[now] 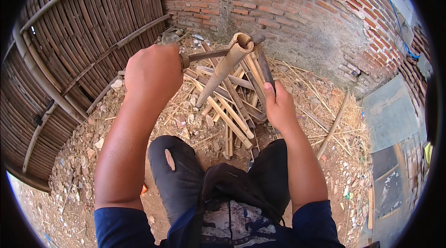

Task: The person positions a cleaver at the top of a bamboo stalk and strikes the back of the blade with a hammer to split the wood into strips.

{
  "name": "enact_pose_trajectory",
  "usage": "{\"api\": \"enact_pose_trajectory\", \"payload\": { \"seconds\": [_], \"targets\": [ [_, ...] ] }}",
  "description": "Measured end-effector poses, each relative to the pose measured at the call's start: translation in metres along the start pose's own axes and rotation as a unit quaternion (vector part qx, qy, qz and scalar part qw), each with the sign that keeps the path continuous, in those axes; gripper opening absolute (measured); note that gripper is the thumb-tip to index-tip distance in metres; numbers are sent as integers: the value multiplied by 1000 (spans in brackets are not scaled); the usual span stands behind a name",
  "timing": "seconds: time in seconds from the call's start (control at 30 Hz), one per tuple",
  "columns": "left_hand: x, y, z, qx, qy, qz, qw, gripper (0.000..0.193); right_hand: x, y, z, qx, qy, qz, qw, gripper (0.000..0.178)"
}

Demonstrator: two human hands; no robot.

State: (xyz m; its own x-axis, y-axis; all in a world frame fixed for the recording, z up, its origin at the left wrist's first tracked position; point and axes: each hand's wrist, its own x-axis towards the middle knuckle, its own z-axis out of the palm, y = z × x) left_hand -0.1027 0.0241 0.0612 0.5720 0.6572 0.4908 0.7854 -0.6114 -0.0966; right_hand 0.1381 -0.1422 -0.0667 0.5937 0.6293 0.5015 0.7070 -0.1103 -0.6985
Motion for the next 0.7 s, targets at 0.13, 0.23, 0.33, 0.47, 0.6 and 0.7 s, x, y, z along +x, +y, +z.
{"api": "enact_pose_trajectory", "payload": {
  "seconds": [0.13,0.23,0.33,0.47,0.6,0.7],
  "targets": [
    [0,1,-2,-1,-9,5,1000,20,2,-11,-12,114,9,18,993,41],
    [2,-1,-1,1,7,8,1000,20,-11,-49,-30,282,81,46,955,42],
    [7,1,-4,10,-15,-10,1000,21,-14,-30,-23,215,106,9,971,42],
    [7,4,0,5,-4,4,1000,21,-14,-4,-1,30,6,15,999,42],
    [8,-1,0,12,3,-2,1000,21,-12,-40,-27,235,34,75,968,42],
    [8,-2,0,11,5,2,1000,21,-16,-44,-30,322,113,39,939,42]
  ]
}}
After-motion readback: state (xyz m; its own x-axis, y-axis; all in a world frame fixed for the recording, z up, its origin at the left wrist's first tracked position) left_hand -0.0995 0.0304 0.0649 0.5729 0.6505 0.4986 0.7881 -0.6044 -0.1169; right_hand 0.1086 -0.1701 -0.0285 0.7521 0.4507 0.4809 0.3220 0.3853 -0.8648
